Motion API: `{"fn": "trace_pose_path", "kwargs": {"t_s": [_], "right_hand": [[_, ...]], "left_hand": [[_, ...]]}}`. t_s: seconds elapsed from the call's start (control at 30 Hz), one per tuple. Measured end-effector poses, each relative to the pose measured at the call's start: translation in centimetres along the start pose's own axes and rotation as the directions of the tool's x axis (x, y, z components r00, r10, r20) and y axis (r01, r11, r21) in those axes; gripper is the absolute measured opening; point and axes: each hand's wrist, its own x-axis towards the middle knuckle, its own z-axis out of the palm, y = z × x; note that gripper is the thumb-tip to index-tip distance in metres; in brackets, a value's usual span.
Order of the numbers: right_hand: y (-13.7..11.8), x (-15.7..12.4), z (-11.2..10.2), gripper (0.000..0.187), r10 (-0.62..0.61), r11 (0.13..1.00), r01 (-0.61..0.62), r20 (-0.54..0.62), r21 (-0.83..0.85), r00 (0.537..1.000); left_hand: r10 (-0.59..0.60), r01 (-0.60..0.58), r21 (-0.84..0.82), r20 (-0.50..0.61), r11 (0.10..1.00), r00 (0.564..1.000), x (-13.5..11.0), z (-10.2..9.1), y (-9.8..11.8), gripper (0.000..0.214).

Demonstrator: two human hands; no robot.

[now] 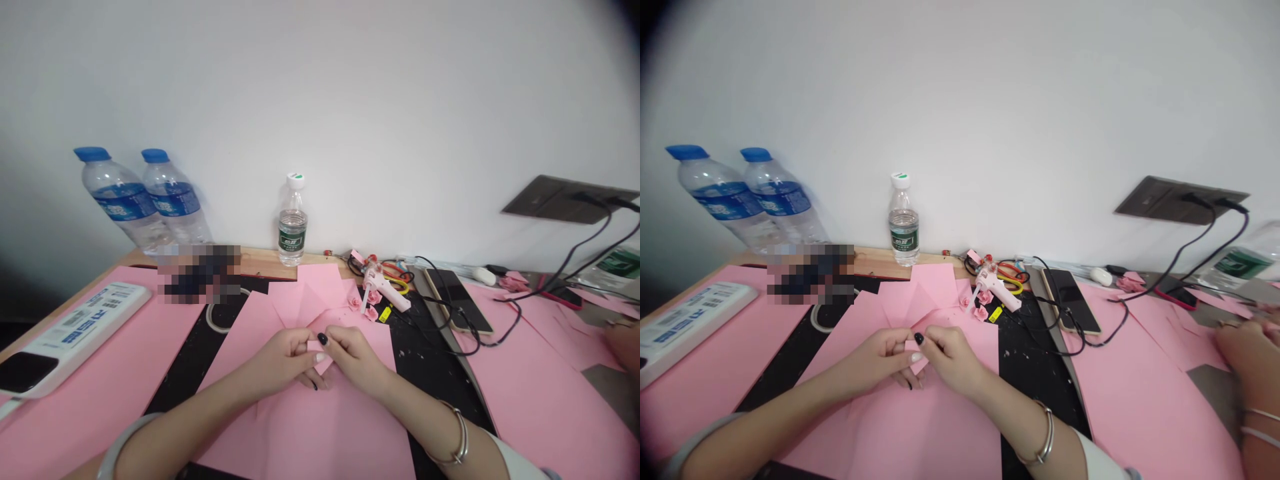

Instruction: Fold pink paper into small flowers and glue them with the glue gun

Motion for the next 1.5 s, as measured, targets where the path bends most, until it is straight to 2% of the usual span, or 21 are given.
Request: {"fn": "trace_pose_path", "kwargs": {"t_s": [0.13, 0.3, 0.4, 0.5, 0.63, 0.8, 0.9, 0.97, 1.1, 1.27, 1.5], "right_hand": [[-0.01, -0.07, 0.13, 0.037, 0.052, 0.998, -0.053, 0.057, 0.017, 0.997], [-0.12, -0.01, 0.47, 0.041, 0.072, 0.97, -0.099, 0.128, 0.223, 0.989], [-0.01, 0.17, 0.3, 0.046, 0.045, 0.953, -0.068, 0.084, 0.296, 0.995], [-0.03, 0.25, 0.0, 0.047, 0.014, 0.979, -0.021, 0.033, 0.204, 0.999], [-0.23, 0.15, -0.02, 0.044, 0.051, 0.996, -0.053, 0.032, 0.075, 0.998], [0.02, 0.06, 0.3, 0.043, 0.046, 0.998, -0.044, -0.054, 0.047, 0.997], [0.15, 0.18, 0.25, 0.044, 0.023, 0.998, -0.019, -0.055, 0.067, 0.998], [0.08, 0.27, 0.12, 0.039, -0.01, 0.997, 0.017, -0.095, 0.072, 0.995], [-0.26, 0.27, -0.11, 0.018, -0.119, 0.992, 0.122, -0.25, -0.003, 0.961], [-0.39, 0.04, -0.04, 0.029, -0.277, 0.958, 0.254, -0.195, -0.136, 0.941], [-0.33, 0.06, 0.03, 0.036, -0.304, 0.949, 0.278, -0.202, -0.147, 0.931]], "left_hand": [[0.001, -0.001, 0.035, 0.01, 0.999, 1.0, 0.08, 0.08, -0.28, 0.014], [-0.004, 0.004, 0.023, 0.005, 1.0, 1.0, -0.19, 0.2, 0.03, 0.015], [-0.004, 0.004, 0.021, -0.004, 1.0, 1.0, -0.3, 0.2, 0.25, 0.02], [0.01, -0.01, 0.01, -0.029, 1.0, 1.0, -0.28, 0.15, 0.26, 0.023], [0.023, -0.025, -0.021, -0.062, 0.999, 0.998, -0.11, 0.12, 0.12, 0.027], [0.035, -0.039, -0.092, -0.04, 0.995, 0.999, -0.04, 0.22, 0.18, 0.03], [0.035, -0.041, -0.108, -0.057, 0.993, 0.998, -0.09, 0.26, 0.31, 0.032], [0.04, -0.049, -0.101, -0.085, 0.994, 0.996, -0.1, 0.25, 0.37, 0.034], [0.077, -0.084, -0.057, -0.121, 0.995, 0.99, -0.01, 0.18, 0.28, 0.032], [0.128, -0.13, -0.015, -0.119, 0.991, 0.985, 0.16, -0.04, -0.1, 0.029], [0.121, -0.124, -0.022, -0.111, 0.992, 0.986, 0.16, -0.33, 0.06, 0.03]]}}
